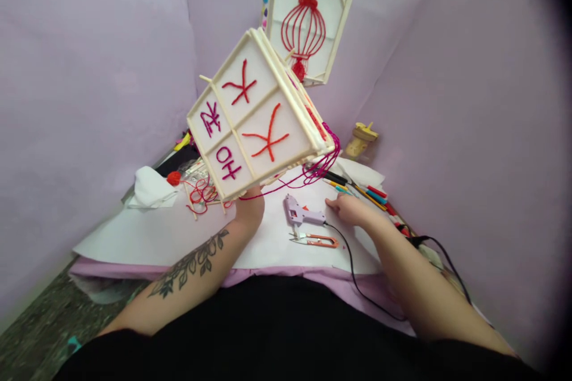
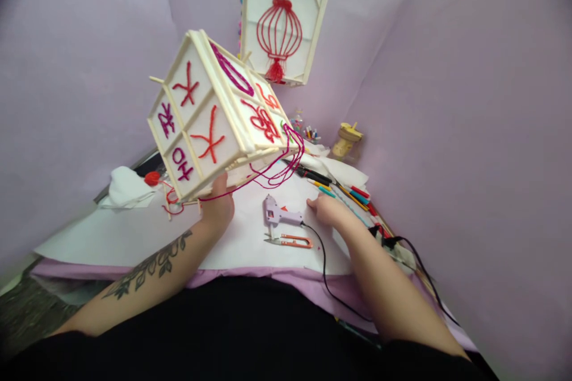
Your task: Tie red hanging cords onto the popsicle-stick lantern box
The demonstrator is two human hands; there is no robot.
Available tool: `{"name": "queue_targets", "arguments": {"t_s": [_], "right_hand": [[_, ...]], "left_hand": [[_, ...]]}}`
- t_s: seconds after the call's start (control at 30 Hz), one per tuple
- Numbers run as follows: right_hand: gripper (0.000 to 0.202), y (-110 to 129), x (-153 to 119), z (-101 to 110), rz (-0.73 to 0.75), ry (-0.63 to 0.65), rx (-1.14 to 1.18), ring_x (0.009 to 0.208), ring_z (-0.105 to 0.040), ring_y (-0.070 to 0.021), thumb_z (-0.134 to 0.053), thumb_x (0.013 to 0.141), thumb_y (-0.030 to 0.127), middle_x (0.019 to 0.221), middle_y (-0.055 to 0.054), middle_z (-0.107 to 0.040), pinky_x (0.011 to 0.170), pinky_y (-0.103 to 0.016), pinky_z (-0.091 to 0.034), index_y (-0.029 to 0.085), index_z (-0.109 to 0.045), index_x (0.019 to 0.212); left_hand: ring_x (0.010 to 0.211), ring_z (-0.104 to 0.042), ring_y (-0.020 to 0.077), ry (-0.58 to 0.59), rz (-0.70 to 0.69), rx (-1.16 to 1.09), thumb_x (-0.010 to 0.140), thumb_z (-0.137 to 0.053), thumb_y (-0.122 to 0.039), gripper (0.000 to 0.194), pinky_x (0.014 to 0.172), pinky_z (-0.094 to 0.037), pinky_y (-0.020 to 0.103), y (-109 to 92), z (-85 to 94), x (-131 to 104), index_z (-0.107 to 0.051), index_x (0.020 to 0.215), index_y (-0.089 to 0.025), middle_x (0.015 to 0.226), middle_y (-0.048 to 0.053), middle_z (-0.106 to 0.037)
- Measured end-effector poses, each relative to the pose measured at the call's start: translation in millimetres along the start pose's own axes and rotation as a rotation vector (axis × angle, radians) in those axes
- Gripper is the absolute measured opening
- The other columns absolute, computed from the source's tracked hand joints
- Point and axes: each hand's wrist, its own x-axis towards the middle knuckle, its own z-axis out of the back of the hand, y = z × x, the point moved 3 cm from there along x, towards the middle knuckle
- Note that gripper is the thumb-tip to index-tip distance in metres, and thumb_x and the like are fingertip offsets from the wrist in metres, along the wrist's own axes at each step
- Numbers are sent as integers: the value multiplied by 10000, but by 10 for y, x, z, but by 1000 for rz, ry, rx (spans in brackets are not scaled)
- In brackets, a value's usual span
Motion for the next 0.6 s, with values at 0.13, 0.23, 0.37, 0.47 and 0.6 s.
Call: {"name": "queue_targets", "arguments": {"t_s": [0.13, 0.23, 0.37, 0.47, 0.6], "right_hand": [[256, 22, -237, 126, -57, -238, 505, 673, -586, -163, -639, 768, 373, 790, -69, -662, 633, -271, -439, 160, -751, 854], [339, 93, -280, 165, -161, -415, 1081, 475, -431, -91, -716, 655, 476, 549, 17, -523, 467, -220, -335, 151, -670, 741], [445, 254, -243, 163, -172, -448, 1496, 395, -310, -47, -775, 551, 512, 451, 59, -399, 385, -186, -221, 169, -491, 552], [538, 288, -227, 159, -170, -462, 1542, 366, -280, -49, -724, 570, 628, 429, 53, -371, 358, -192, -164, 186, -425, 499], [619, 199, -211, 165, -231, -441, 1172, 376, -309, -82, -461, 767, 733, 407, 15, -364, 401, -232, -220, 198, -415, 459]], "left_hand": [[1438, -284, 185, 14, 16, 1, 863, -623, -389, 530, 1205, -235, 364, -29, -17, -32, -455, 1354, -281, 1461, 11, -469], [1449, -252, 201, 17, 20, 26, 848, -640, -404, 531, 1212, -205, 379, -57, -10, -57, -483, 1336, -267, 1449, 18, -484], [1450, -247, 171, 39, -25, 53, 838, -649, -408, 511, 1220, -163, 353, -106, -18, -69, -505, 1313, -286, 1437, 3, -497], [1417, -330, 194, 2, 20, 26, 859, -623, -405, 479, 1202, -235, 367, -104, -40, -96, -512, 1299, -255, 1410, 25, -527], [1352, -433, 243, -32, 75, 7, 883, -600, -372, 442, 1170, -309, 408, -86, -62, -121, -524, 1274, -182, 1384, 80, -549]]}}
